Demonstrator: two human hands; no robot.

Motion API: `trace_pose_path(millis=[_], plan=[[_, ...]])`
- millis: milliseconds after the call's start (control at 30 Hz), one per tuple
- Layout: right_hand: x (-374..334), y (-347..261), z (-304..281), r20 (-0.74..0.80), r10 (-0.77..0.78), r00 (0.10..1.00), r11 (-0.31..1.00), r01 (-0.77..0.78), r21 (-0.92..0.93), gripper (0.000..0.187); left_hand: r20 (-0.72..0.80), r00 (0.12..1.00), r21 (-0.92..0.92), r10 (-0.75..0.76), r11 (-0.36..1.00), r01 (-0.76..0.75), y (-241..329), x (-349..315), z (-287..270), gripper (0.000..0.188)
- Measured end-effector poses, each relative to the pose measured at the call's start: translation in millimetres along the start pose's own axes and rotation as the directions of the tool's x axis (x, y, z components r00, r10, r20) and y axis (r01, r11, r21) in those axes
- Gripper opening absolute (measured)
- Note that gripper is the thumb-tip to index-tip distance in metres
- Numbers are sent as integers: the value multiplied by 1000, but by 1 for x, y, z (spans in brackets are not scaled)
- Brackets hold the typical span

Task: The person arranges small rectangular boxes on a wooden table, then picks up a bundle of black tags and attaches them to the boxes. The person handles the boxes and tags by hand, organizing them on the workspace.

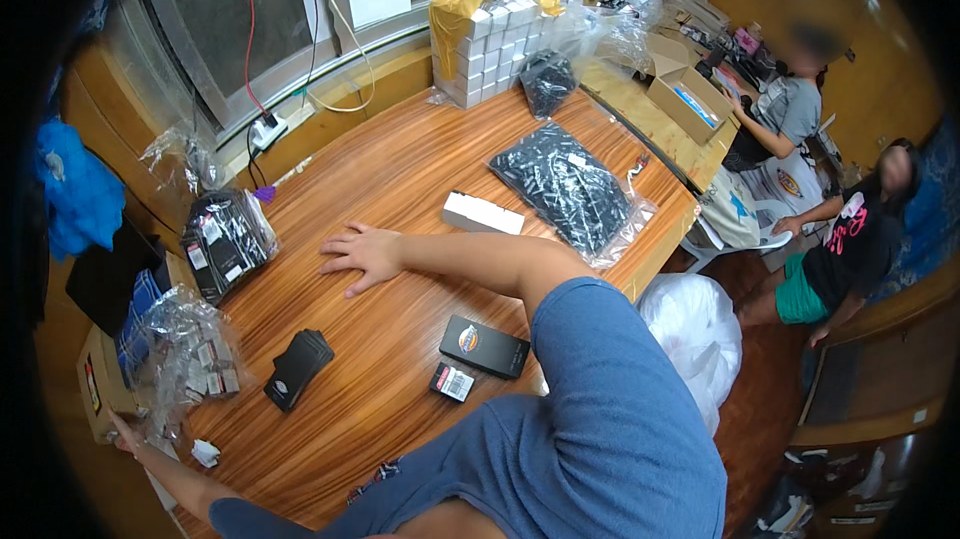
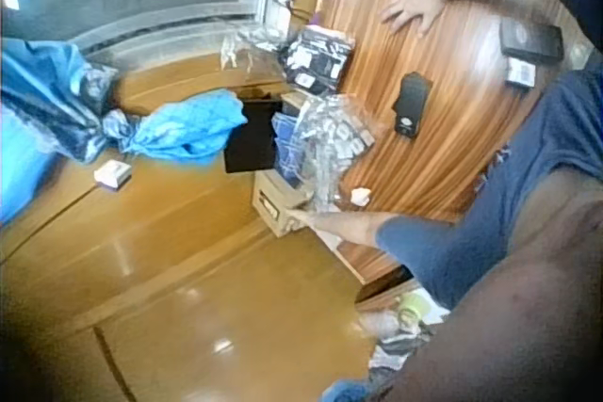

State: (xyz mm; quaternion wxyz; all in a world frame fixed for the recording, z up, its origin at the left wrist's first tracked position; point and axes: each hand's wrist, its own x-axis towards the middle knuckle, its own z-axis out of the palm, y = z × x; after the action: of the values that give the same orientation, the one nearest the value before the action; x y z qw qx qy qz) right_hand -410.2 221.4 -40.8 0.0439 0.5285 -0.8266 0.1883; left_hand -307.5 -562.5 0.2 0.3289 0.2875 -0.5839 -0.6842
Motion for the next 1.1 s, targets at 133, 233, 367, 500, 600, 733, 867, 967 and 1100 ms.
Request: trace_pose_path(millis=[133,233,367,500,600,733,867,967,1100], plan=[[-8,1,4,15,9,1000,999,-8,-35,63,-9,990,182,144,973,-140,-3,-41,16,95],[-8,6,8,-15,-11,1000,999,10,-48,64,-317,899,378,302,910,-173,18,-79,39,102],[-15,6,3,-14,20,1000,999,-20,-32,64,-404,627,617,666,704,-351,44,-146,79,99],[-7,8,11,-15,-3,1000,999,3,-44,65,-101,577,499,810,543,-675,77,-236,107,78],[-2,7,11,8,-1,1000,997,1,-80,66,37,428,588,903,326,-740,64,-310,157,69],[-5,9,2,95,48,994,975,-26,-222,61,240,545,296,803,474,-829,21,-421,253,75],[-12,-27,-62,130,92,987,991,-103,79,49,491,612,189,620,610,-770,-8,-505,284,76],[-53,-56,-105,0,229,974,718,-168,675,33,570,614,111,546,688,-717,-20,-537,275,59],[-126,-86,-134,-228,353,907,772,-145,619,29,730,638,144,245,857,-494,-14,-578,257,40]])
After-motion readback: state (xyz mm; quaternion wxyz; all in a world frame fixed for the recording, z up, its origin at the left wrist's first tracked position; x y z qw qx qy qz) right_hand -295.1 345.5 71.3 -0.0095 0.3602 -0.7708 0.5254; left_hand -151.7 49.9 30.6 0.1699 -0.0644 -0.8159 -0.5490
